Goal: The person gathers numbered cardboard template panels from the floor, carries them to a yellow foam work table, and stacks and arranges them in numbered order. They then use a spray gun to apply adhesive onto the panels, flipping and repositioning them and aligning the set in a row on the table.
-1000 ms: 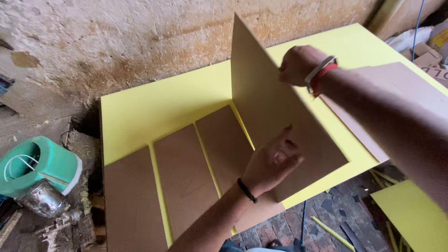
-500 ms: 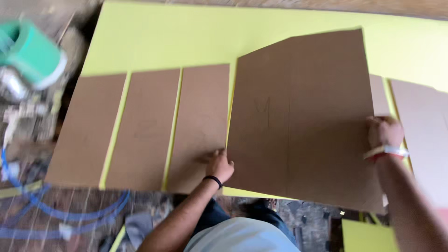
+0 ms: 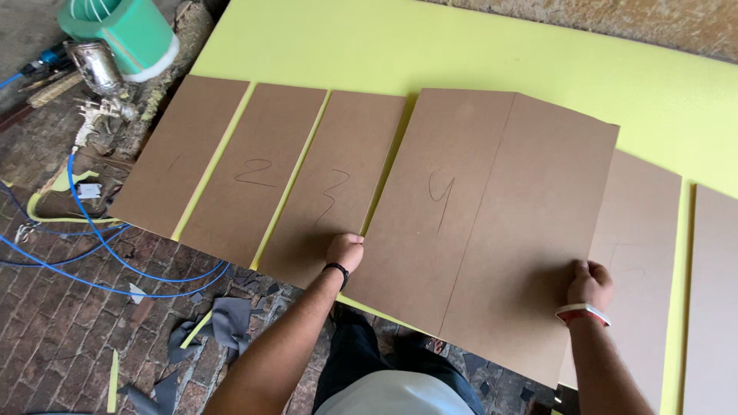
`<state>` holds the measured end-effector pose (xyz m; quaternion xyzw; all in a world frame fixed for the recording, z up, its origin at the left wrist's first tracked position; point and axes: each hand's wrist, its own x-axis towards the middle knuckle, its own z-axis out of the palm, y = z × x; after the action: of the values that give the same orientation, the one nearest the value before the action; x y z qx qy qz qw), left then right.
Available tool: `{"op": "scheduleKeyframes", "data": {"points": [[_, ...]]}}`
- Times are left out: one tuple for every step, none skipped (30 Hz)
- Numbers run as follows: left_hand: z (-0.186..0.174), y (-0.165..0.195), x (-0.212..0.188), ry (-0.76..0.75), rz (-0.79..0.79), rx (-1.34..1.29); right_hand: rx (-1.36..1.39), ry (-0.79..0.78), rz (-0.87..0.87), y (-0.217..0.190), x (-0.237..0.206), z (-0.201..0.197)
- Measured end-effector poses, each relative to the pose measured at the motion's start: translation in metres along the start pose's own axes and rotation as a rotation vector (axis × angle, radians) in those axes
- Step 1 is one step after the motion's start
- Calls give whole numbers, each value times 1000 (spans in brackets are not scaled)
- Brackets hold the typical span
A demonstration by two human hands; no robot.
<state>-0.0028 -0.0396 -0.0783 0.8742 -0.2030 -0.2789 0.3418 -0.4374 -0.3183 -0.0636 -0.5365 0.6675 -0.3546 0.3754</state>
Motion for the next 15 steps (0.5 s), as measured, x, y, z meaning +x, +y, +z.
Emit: {"op": "scheduleKeyframes", "data": {"points": [[-1, 0, 1, 11, -12, 29, 3, 5, -13, 3, -1, 2], [-1, 1, 1, 21, -23, 57, 6, 14, -27, 4, -2, 4], [-2, 4, 1, 29, -33, 83, 9, 2, 4, 4, -2, 4], [-3, 6, 1, -5, -63, 125, 12, -10, 34, 5, -2, 5], [-5, 7, 0, -42, -92, 166, 13, -19, 65, 5, -3, 6], [-6, 7, -1, -81, -122, 208, 13, -27, 77, 3, -5, 6], [-7, 8, -2, -80, -138, 178, 13, -37, 90, 0, -6, 8], [-9, 8, -2, -78, -154, 150, 14, -48, 103, -4, -7, 10], [-9, 7, -3, -76, -170, 121, 0, -56, 138, -7, -9, 11], [-9, 6, -3, -52, -156, 95, -14, -65, 174, -10, -10, 12], [-9, 4, -2, -30, -141, 70, -28, -73, 211, -13, -10, 13], [-8, 2, -2, -11, -125, 47, -36, -79, 208, -15, -10, 15], [-8, 0, -2, -20, -128, 38, -45, -84, 203, -17, -9, 15], [-7, -2, -2, -30, -129, 28, -54, -87, 198, -18, -8, 16], [-7, -3, -2, -38, -130, 17, -63, -77, 206, -18, -6, 17]]}}
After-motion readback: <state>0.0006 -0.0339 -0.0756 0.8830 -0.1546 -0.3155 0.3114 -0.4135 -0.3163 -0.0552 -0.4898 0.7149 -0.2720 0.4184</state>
